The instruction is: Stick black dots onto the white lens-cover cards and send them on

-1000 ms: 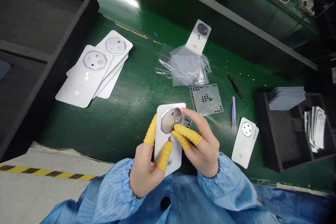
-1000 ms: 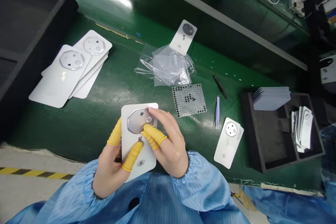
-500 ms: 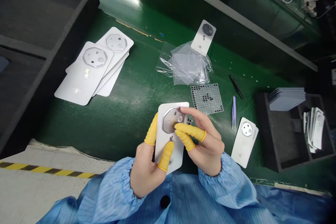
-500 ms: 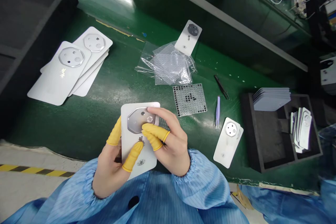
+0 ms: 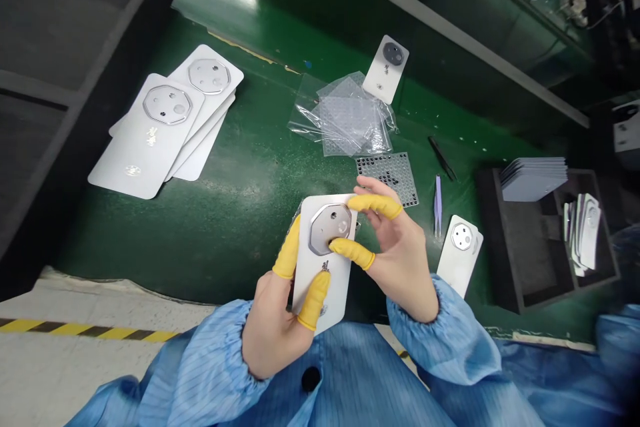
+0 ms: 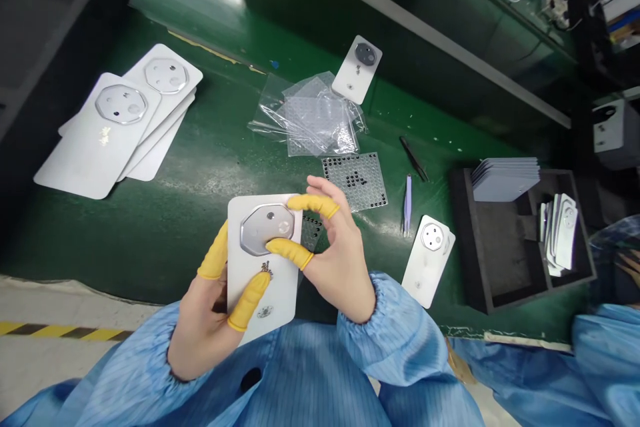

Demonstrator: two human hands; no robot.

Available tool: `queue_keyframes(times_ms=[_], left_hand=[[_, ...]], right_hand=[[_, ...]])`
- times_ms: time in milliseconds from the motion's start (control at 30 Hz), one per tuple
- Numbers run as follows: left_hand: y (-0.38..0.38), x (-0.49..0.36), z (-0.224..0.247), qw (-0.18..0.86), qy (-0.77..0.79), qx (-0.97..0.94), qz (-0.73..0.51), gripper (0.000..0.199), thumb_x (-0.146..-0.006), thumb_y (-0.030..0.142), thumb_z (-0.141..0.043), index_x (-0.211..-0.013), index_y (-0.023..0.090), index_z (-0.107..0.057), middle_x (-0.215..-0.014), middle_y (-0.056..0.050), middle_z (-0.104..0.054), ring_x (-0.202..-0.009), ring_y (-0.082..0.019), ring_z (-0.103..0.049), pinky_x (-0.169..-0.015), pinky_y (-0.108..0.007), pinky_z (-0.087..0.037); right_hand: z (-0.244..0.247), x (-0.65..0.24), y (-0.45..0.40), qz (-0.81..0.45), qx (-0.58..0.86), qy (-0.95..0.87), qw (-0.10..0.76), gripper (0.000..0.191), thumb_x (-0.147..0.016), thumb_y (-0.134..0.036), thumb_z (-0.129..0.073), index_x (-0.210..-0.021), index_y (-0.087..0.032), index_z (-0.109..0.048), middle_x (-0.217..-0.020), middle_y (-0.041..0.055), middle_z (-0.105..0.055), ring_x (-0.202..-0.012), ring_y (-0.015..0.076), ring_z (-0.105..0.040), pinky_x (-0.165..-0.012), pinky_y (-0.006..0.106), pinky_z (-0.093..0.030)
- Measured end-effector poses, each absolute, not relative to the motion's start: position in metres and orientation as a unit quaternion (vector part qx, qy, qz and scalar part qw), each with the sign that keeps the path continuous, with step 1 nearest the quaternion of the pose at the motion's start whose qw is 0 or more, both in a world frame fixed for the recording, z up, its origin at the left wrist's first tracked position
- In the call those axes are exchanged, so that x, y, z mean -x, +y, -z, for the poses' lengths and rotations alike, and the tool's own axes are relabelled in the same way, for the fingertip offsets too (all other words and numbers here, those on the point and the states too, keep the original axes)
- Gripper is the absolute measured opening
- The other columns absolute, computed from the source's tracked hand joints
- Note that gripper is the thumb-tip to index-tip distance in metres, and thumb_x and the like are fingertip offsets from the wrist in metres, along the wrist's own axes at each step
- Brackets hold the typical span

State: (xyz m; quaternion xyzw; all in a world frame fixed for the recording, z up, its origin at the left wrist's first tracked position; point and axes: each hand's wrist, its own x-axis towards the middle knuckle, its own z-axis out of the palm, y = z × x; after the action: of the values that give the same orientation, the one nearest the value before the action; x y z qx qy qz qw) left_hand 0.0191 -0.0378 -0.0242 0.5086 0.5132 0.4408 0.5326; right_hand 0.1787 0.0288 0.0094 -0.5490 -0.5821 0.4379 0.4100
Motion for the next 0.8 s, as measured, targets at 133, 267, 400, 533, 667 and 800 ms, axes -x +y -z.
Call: queue_keyframes(times_ms=[133, 267, 400, 533, 667, 800], left_hand=[[-0.038, -0.02, 0.023, 0.568, 0.504, -0.475, -0.444, 0.077, -0.088, 0.019, -0.06, -0.151, 0.029, -0.018, -0.126, -0.008, -0.065, -0.094, -0.025, -0.072, -0.076, -0.032, -0.062], [-0.035, -0.019, 0.015, 0.616, 0.488, -0.421, -0.453, 0.075, -0.088, 0.019, -0.061, -0.151, 0.03, -0.02, -0.135, -0.009, -0.058, -0.099, -0.026, -0.07, -0.074, -0.03, -0.064], [-0.031, -0.02, 0.004, 0.649, 0.462, -0.389, -0.463, 0.072, -0.091, 0.019, -0.056, -0.151, 0.033, -0.018, -0.129, -0.008, -0.064, -0.097, -0.026, -0.071, -0.075, -0.034, -0.065], [-0.027, -0.022, 0.0, 0.626, 0.472, -0.402, -0.472, 0.068, -0.091, 0.024, -0.057, -0.15, 0.032, -0.024, -0.132, -0.009, -0.061, -0.105, -0.028, -0.068, -0.077, -0.034, -0.064], [-0.027, -0.023, -0.001, 0.625, 0.475, -0.402, -0.471, 0.07, -0.089, 0.028, -0.061, -0.149, 0.031, -0.026, -0.124, -0.011, -0.066, -0.1, -0.028, -0.07, -0.068, -0.031, -0.065], [-0.025, -0.023, -0.006, 0.633, 0.464, -0.395, -0.477, 0.067, -0.091, 0.026, -0.057, -0.149, 0.035, -0.024, -0.119, -0.008, -0.069, -0.082, -0.024, -0.074, -0.059, -0.028, -0.065]], right_hand=[[-0.009, -0.183, 0.04, -0.55, 0.522, -0.517, 0.396, 0.049, -0.061, -0.022, -0.086, -0.1, -0.027, -0.057, -0.122, 0.0033, -0.058, -0.111, 0.019, -0.061, -0.094, 0.036, -0.054], [-0.011, -0.187, 0.044, -0.573, 0.482, -0.516, 0.416, 0.044, -0.065, -0.025, -0.084, -0.101, -0.025, -0.059, -0.117, 0.0038, -0.063, -0.108, 0.0191, -0.063, -0.093, 0.036, -0.056], [-0.016, -0.189, 0.032, -0.385, 0.495, -0.625, 0.466, 0.028, -0.083, -0.02, -0.067, -0.109, -0.028, -0.064, -0.128, 0.005, -0.059, -0.117, 0.0224, -0.058, -0.098, 0.045, -0.052], [-0.015, -0.19, 0.012, -0.176, 0.419, -0.793, 0.405, 0.032, -0.086, -0.018, -0.059, -0.118, -0.023, -0.064, -0.134, 0.0092, -0.055, -0.123, 0.0264, -0.053, -0.101, 0.049, -0.048], [-0.008, -0.187, 0.005, -0.181, 0.386, -0.817, 0.387, 0.044, -0.085, -0.015, -0.061, -0.129, -0.016, -0.056, -0.136, 0.0146, -0.054, -0.122, 0.0284, -0.054, -0.097, 0.05, -0.051], [-0.008, -0.183, 0.007, -0.274, 0.422, -0.721, 0.476, 0.041, -0.082, -0.01, -0.063, -0.121, -0.022, -0.063, -0.127, 0.009, -0.061, -0.112, 0.0255, -0.061, -0.091, 0.046, -0.056]])
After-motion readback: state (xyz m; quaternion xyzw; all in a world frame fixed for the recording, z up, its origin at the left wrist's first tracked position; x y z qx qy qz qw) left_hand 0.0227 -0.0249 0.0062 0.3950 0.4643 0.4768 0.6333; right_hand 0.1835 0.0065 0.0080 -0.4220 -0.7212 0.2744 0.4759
